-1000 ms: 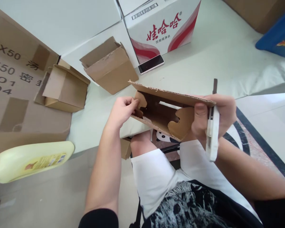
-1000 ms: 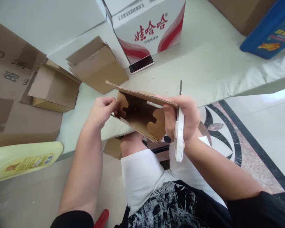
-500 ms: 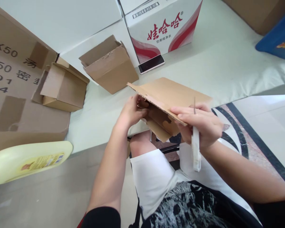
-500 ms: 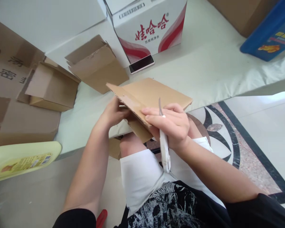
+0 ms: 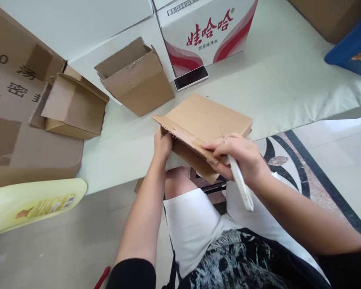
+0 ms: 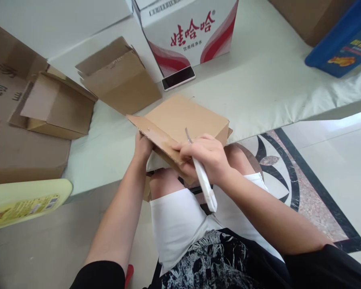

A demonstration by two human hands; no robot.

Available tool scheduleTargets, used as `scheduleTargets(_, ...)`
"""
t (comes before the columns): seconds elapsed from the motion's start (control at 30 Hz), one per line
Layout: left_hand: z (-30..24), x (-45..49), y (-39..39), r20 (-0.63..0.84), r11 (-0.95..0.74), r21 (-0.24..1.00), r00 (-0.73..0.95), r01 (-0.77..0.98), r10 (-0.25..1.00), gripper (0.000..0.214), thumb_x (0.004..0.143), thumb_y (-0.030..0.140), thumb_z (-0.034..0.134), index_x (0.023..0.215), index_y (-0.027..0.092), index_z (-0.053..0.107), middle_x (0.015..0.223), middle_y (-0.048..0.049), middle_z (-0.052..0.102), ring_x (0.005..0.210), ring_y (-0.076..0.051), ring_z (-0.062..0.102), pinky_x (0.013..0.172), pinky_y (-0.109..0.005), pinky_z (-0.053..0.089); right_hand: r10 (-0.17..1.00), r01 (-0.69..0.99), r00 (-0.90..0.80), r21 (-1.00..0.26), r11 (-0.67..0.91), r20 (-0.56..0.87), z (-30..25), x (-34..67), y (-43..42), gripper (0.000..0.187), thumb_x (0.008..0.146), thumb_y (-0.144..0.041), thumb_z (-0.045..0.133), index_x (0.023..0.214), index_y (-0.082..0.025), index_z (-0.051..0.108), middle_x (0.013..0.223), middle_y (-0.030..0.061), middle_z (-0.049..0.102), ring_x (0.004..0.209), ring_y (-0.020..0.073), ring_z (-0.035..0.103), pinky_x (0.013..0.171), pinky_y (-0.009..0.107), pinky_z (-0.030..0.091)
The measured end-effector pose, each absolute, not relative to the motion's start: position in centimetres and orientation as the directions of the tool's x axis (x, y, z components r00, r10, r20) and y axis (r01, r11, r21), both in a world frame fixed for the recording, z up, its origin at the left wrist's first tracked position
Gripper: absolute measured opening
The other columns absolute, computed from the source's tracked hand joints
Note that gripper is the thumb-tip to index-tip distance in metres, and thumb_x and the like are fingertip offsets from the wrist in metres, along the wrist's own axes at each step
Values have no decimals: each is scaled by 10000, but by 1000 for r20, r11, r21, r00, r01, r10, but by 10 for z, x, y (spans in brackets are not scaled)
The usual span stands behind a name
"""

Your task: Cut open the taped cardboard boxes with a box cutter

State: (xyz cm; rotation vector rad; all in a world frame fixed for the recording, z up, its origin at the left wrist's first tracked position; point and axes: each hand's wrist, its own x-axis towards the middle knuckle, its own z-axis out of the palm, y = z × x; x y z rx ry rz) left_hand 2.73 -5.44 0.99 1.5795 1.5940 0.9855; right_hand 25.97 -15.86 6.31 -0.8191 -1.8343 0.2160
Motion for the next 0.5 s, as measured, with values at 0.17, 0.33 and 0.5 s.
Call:
scheduleTargets(0.17, 3, 25, -52, 76, -28, 930, -118, 366, 990, 204, 762, 268, 566, 918, 186, 668, 1032, -92, 785, 1041, -286, 722, 948, -397, 580, 623, 453, -180, -498, 739, 761, 57, 266, -150, 221, 873, -103, 702, 899, -270, 559, 1052, -5, 847, 735, 158, 790, 695, 336, 523)
scheduleTargets(0.33, 3, 15, -49, 3, 35, 869, -77, 494, 997, 100, 702, 167, 663, 796, 185, 693, 944, -113, 807, 1019, -331, 733, 963, -451, 588, 641, 402, -377, -505, 764, 669, 55, 260, -139, 167, 945, -127, 645, 958, -278, 574, 1059, -33, 841, 890, 137, 810, 822, 326, 511)
scheduleTargets(0.5, -7, 5, -49, -24, 55, 886, -73, 460, 997, 119, 711, 144, 692, 813, 191, 731, 992, -103, 826, 1054, -334, 737, 981, -465, 600, 622, 360, -429, -508, 783, 655, 51, 262, -131, 147, 956, -156, 645, 993, -279, 575, 1050, -39, 839, 924, 137, 812, 886, 331, 491)
